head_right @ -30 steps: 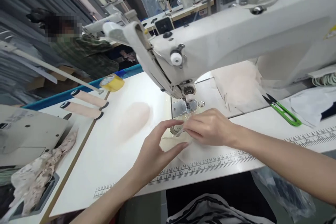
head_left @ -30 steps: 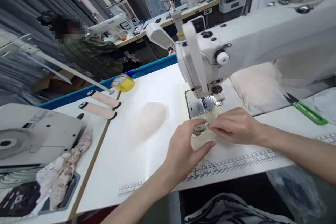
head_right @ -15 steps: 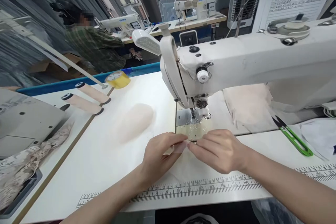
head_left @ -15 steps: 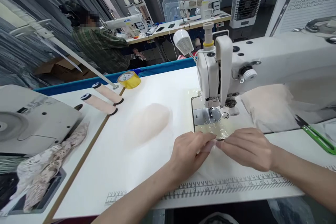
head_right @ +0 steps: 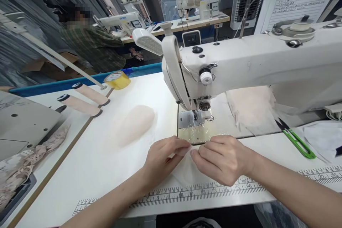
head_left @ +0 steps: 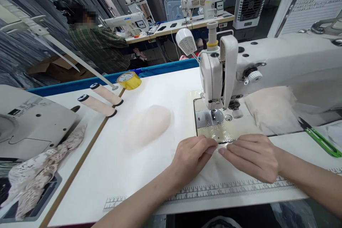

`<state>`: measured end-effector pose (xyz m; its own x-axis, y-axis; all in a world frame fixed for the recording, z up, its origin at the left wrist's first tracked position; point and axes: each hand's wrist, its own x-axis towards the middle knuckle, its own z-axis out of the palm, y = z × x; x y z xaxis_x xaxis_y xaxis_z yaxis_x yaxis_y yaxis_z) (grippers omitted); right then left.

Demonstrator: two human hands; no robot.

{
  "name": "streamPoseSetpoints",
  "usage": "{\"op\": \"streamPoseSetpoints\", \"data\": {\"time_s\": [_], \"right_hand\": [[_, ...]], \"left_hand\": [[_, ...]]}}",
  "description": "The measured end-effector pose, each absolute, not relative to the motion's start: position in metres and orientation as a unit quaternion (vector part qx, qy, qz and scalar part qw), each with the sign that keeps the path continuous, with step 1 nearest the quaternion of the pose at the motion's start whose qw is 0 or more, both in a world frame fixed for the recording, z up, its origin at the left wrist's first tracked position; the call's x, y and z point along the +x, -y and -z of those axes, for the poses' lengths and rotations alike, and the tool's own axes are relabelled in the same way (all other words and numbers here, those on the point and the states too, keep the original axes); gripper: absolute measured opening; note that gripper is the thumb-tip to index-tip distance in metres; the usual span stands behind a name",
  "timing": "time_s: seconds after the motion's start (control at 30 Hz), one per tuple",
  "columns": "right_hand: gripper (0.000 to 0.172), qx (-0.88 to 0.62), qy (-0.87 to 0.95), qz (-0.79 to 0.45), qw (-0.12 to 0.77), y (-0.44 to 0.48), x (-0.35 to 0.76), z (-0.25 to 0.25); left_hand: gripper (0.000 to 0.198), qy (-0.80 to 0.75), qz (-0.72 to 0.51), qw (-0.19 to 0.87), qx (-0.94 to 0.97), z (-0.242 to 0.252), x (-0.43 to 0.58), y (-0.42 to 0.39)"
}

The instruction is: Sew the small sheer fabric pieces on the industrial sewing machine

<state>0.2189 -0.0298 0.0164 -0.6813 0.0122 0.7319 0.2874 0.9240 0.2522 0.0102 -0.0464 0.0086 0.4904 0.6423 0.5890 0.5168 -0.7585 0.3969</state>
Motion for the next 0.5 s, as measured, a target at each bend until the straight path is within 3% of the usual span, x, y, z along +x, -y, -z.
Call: {"op": "streamPoseSetpoints", "data": {"time_s": [0.33, 0.5], "right_hand": [[0.012, -0.075, 0.908, 0.166, 0.376, 0.032, 0.218, -0.017], [0.016, -0.087, 0.912, 0.124, 0.381, 0.036, 0.221, -0.02]], "left_hand": [[0.014, -0.373, -0.352, 0.114, 0.851, -0.009, 0.01, 0.052], [0.008, -0.407, -0.33, 0.289, 0.801, -0.022, 0.012, 0.056]]}}
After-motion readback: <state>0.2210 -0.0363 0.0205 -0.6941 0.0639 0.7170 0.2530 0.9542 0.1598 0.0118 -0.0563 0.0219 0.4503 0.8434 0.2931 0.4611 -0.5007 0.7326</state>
